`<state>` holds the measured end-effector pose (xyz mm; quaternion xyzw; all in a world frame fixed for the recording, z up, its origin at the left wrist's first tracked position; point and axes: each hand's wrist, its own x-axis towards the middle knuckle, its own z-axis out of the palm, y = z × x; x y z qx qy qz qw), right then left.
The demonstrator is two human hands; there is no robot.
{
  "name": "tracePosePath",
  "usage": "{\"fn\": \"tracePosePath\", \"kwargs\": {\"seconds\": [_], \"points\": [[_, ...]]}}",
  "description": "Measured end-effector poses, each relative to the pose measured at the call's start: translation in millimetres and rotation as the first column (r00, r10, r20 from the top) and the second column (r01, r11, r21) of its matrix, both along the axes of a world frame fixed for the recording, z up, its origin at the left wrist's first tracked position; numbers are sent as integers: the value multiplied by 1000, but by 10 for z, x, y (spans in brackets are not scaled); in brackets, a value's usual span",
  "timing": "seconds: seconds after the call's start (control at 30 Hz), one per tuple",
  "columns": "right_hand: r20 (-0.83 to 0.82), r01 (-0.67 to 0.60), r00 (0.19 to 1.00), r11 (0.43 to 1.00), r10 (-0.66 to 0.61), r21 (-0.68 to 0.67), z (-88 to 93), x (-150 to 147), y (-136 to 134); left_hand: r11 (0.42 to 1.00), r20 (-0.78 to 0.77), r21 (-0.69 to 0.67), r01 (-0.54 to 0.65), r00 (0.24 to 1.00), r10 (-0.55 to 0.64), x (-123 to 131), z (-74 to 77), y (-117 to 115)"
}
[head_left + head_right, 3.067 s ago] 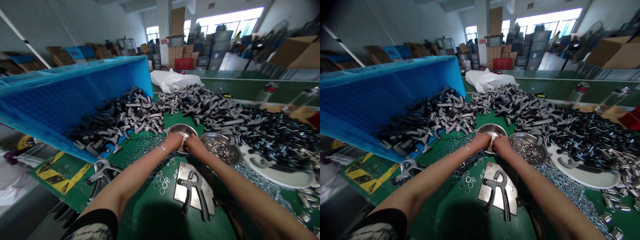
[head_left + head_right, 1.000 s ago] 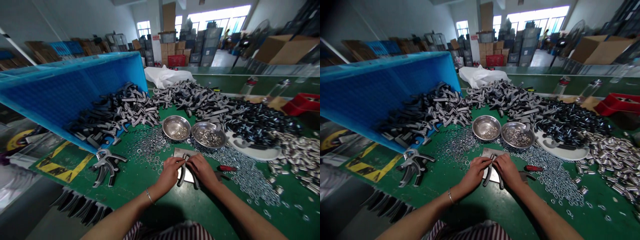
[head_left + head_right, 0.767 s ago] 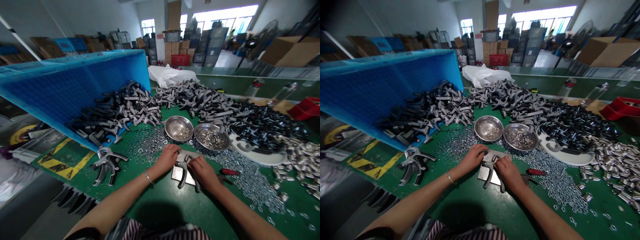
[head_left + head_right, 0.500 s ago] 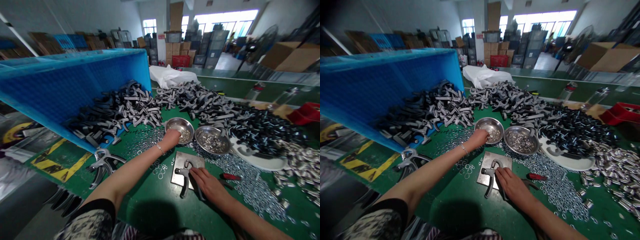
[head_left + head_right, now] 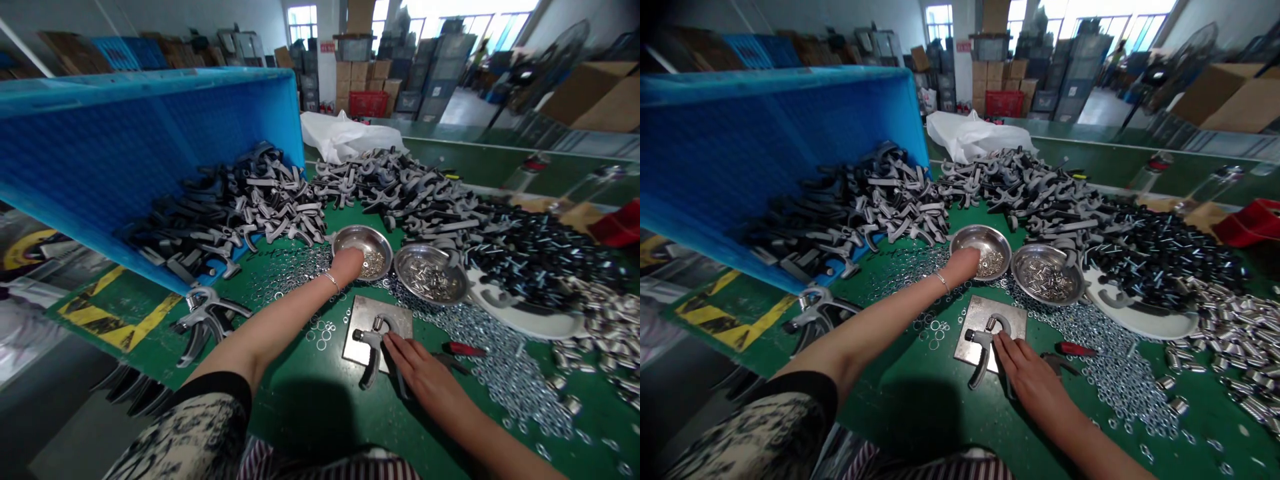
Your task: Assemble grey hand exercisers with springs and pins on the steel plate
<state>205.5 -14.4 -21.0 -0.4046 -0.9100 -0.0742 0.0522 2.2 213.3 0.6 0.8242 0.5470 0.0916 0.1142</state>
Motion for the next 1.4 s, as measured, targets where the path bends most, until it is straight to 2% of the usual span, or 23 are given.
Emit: {"fn": "tracePosePath", "kwargs": {"seconds": [0.17,0.3,0.37,0.43,0.5,0.6,0.7,0.77,0.83,0.9,0.97,1.07,1.2,1.3,1.4], "points": [[9,1,1000,1000,-1,12,-3,-26,-11,992,173,123,-29,985,7,-28,100,-88],[13,1,1000,1000,-1,12,5,0,-61,991,326,125,-46,945,3,-102,214,-340],[16,-6,1000,1000,6,19,4,-11,-68,999,486,50,-10,874,-15,-140,228,-575],[7,0,1000,1000,0,18,7,-40,-53,994,688,-82,71,726,4,-176,199,-864],[-26,11,1000,1000,-11,0,26,-60,-20,966,812,-215,146,576,94,-224,138,-1162],[-135,55,989,995,-65,-77,98,17,-16,924,824,-352,149,518,230,-378,37,-1514],[-243,221,941,972,-235,-83,160,282,-235,889,806,-449,91,469,360,-661,-12,-1691],[-232,367,895,925,-380,-102,161,503,-518,867,802,-496,44,406,438,-857,-6,-1735],[-171,474,841,851,-514,-227,137,680,-818,858,808,-512,28,355,470,-971,20,-1745],[-127,549,765,743,-631,-383,122,778,-1029,861,819,-506,51,343,461,-966,53,-1736],[-136,581,700,669,-702,-464,148,817,-1110,859,823,-503,93,354,444,-874,83,-1722],[-251,576,628,657,-737,-487,263,829,-1093,851,831,-507,133,338,442,-739,114,-1711],[-312,498,551,604,-774,-622,475,727,-1052,825,826,-542,161,287,486,-722,119,-1722],[-332,423,547,596,-769,-683,634,534,-960,808,809,-562,176,321,493,-728,95,-1727],[-379,389,538,620,-753,-681,707,335,-761,839,824,-514,179,376,424,-702,78,-1709]]}}
